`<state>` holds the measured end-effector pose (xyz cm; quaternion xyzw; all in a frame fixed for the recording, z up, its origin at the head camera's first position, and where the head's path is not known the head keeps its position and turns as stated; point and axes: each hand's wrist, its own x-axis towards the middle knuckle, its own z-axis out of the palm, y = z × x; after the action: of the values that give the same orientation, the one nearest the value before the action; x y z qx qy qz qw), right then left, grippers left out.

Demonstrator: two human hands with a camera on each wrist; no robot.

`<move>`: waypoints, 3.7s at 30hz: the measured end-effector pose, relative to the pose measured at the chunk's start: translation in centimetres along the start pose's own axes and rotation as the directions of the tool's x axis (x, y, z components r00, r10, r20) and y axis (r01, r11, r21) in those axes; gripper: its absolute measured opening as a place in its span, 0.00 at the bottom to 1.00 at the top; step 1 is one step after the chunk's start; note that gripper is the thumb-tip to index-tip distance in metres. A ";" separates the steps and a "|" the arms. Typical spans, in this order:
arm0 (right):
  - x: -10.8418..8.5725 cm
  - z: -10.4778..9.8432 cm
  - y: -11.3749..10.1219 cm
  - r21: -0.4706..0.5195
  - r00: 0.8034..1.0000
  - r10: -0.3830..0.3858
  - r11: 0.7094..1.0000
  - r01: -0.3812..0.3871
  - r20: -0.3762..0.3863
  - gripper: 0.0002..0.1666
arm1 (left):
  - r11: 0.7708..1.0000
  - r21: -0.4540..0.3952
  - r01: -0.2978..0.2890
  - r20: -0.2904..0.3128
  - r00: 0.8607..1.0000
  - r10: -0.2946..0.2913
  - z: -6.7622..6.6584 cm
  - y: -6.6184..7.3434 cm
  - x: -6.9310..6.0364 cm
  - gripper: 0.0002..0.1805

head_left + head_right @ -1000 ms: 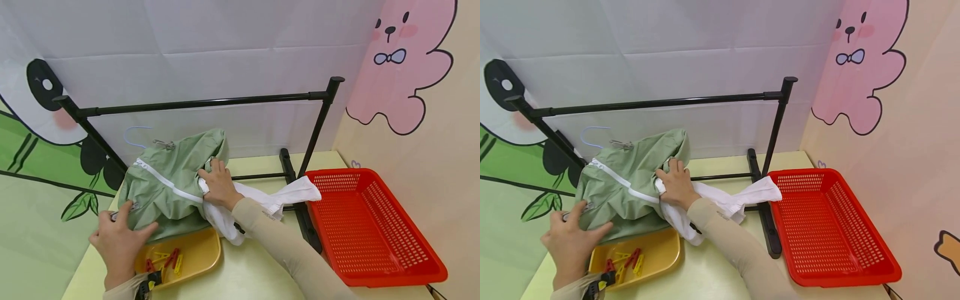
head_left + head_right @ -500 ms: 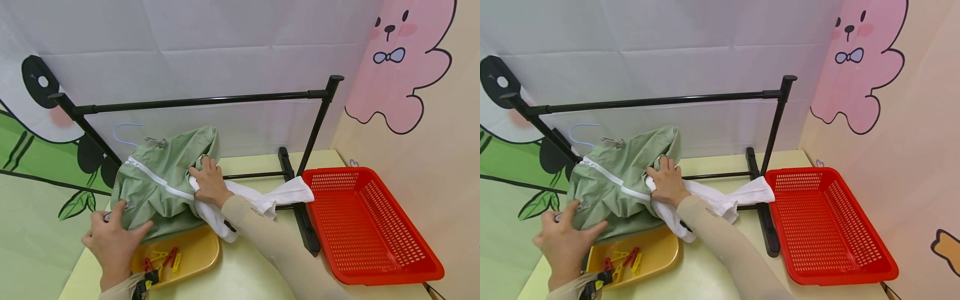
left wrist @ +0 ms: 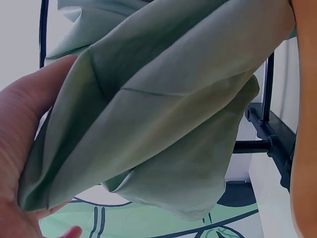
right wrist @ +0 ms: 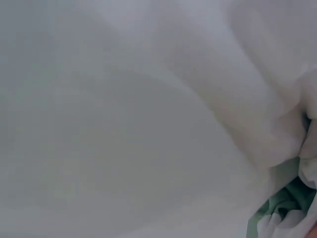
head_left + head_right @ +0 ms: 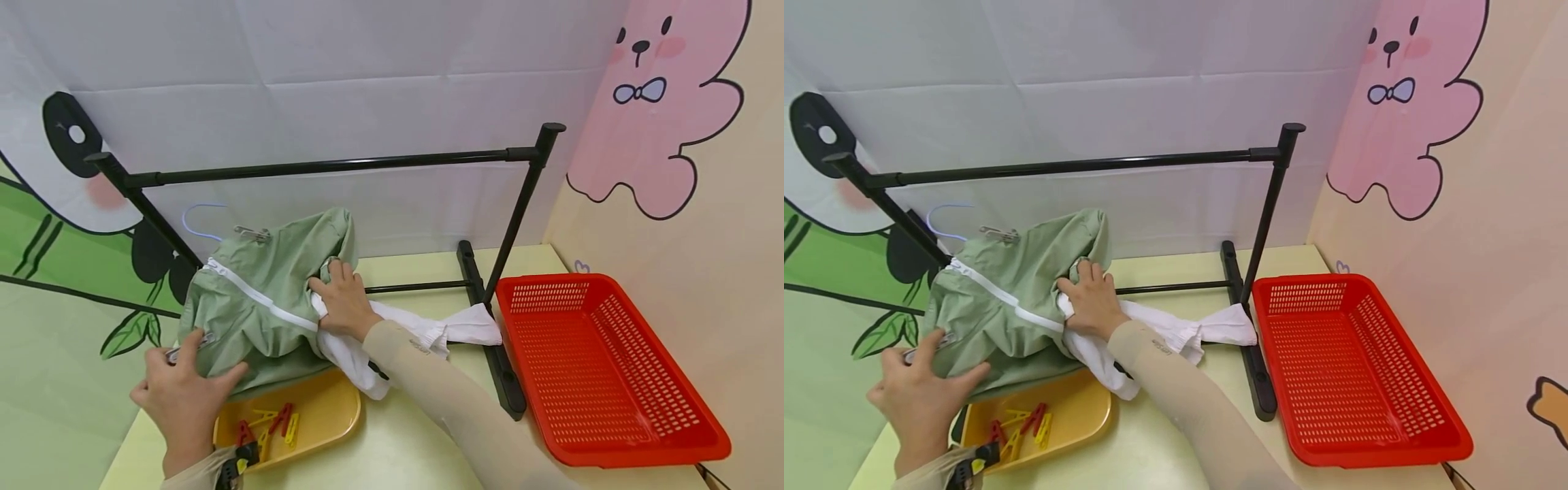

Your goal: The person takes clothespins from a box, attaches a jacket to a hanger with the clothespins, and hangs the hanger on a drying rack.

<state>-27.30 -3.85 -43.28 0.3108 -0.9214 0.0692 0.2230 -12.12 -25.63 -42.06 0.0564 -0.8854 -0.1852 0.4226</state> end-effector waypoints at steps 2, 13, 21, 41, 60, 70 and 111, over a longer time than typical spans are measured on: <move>-0.2 0.4 0.4 0.011 1.000 -0.006 1.000 0.005 0.003 0.27 | 1.000 -0.007 -0.003 0.007 1.000 0.003 0.1 0.0 0.0 0.44; -2.1 1.6 3.1 0.024 0.999 0.004 1.000 -0.005 0.044 0.28 | 1.000 -0.008 -0.001 0.017 1.000 0.002 0.5 0.1 -0.1 0.49; -3.5 2.5 4.9 -0.010 0.998 0.040 0.999 -0.040 0.058 0.29 | 1.000 0.014 -0.001 0.027 1.000 0.001 0.9 0.6 -0.1 0.63; -6.4 4.4 7.7 -0.021 0.983 0.150 0.989 -0.149 0.102 0.26 | 1.000 -0.012 0.026 0.138 0.990 -0.024 1.0 1.3 -0.1 0.46; -9.5 5.9 10.2 0.121 0.973 0.173 0.974 -0.192 0.155 0.38 | 0.999 -0.033 0.017 0.154 0.988 -0.012 1.3 1.6 -0.3 0.45; -10.5 5.7 11.2 0.144 0.932 0.196 0.958 -0.249 0.306 0.43 | 1.000 -0.024 -0.005 0.163 0.987 0.009 1.4 1.9 -0.3 0.45; -11.8 2.8 15.3 0.146 0.907 0.250 0.938 -0.313 0.340 0.50 | 0.996 -0.064 -0.056 0.235 0.970 0.069 1.4 3.1 0.2 0.43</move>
<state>-29.16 13.98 -50.96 0.2016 -0.9689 0.1410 0.0281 -13.15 -22.41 -41.48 -0.0060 -0.9252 -0.2023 0.3209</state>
